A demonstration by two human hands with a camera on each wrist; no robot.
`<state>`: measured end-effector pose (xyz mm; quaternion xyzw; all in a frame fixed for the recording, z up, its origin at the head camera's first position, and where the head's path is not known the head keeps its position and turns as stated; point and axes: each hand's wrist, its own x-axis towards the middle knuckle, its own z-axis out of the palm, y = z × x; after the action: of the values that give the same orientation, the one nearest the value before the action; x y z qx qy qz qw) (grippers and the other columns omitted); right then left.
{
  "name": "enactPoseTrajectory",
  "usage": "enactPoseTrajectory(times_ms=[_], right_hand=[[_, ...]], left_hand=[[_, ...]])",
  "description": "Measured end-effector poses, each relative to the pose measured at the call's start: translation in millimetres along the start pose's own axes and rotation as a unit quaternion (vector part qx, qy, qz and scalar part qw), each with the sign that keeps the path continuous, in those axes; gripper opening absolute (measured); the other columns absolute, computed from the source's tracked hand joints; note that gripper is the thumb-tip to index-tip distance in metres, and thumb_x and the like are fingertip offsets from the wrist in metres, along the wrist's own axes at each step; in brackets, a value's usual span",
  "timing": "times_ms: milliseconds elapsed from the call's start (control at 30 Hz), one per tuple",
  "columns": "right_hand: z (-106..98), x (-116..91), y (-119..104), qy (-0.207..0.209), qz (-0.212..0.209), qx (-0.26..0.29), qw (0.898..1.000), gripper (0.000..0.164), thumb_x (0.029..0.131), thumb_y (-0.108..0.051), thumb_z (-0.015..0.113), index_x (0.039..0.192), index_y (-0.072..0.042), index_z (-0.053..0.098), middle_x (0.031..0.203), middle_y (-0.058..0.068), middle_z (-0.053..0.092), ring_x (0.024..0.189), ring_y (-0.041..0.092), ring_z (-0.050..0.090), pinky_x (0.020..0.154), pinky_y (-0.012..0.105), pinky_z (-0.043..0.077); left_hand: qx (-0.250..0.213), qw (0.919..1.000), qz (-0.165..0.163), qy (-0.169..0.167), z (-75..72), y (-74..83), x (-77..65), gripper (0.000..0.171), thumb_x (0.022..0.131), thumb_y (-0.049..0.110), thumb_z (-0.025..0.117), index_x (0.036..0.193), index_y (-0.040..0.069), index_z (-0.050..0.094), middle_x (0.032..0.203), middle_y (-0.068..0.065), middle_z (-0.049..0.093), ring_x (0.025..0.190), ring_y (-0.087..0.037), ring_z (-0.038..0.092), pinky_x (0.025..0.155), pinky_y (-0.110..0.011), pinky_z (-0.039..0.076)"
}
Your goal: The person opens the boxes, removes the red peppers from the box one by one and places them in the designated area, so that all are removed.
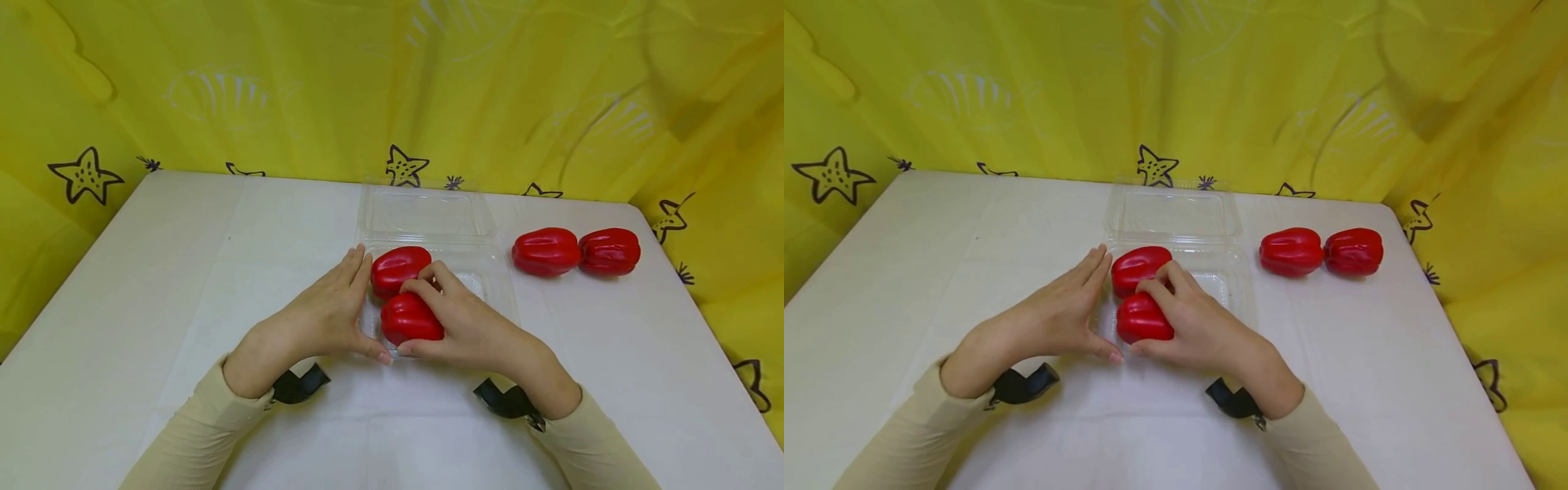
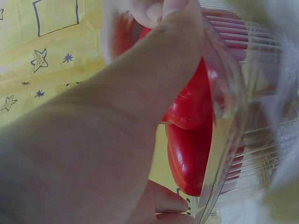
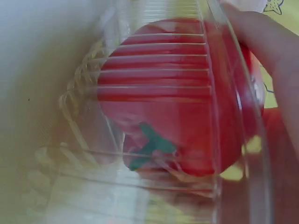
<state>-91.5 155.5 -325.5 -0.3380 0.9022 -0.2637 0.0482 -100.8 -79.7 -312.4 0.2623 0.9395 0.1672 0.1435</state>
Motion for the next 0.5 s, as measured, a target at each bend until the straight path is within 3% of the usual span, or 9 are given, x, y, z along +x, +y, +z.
enactPoseTrajectory(times_ms=[233,500], right_hand=[[-3,0,0,0.007,-0.020,-0.003,1.000,0.058,0.080,-0.028,0.077,0.131,-0.016,0.053,0.127,-0.004,0.046,0.114,0.010,0.053,0.088,0.028,0.057],[-16,-3,3,-0.016,-0.007,0.006,1.000,0.063,0.086,-0.025,0.069,0.146,-0.022,0.046,0.135,-0.006,0.049,0.116,0.014,0.053,0.089,0.033,0.057]], left_hand=[[-0.001,1.0000,0.004,0.008,-0.2,-0.3,0.0,0.136,0.063,0.068,0.082,0.156,-0.004,0.013,0.165,-0.023,0.009,0.154,-0.039,0.010,0.122,-0.049,0.026],[0.002,1.0000,0.002,0.009,0.1,-0.3,-0.7,0.135,0.063,0.067,0.082,0.156,-0.005,0.016,0.165,-0.024,0.010,0.154,-0.040,0.011,0.122,-0.048,0.025]])
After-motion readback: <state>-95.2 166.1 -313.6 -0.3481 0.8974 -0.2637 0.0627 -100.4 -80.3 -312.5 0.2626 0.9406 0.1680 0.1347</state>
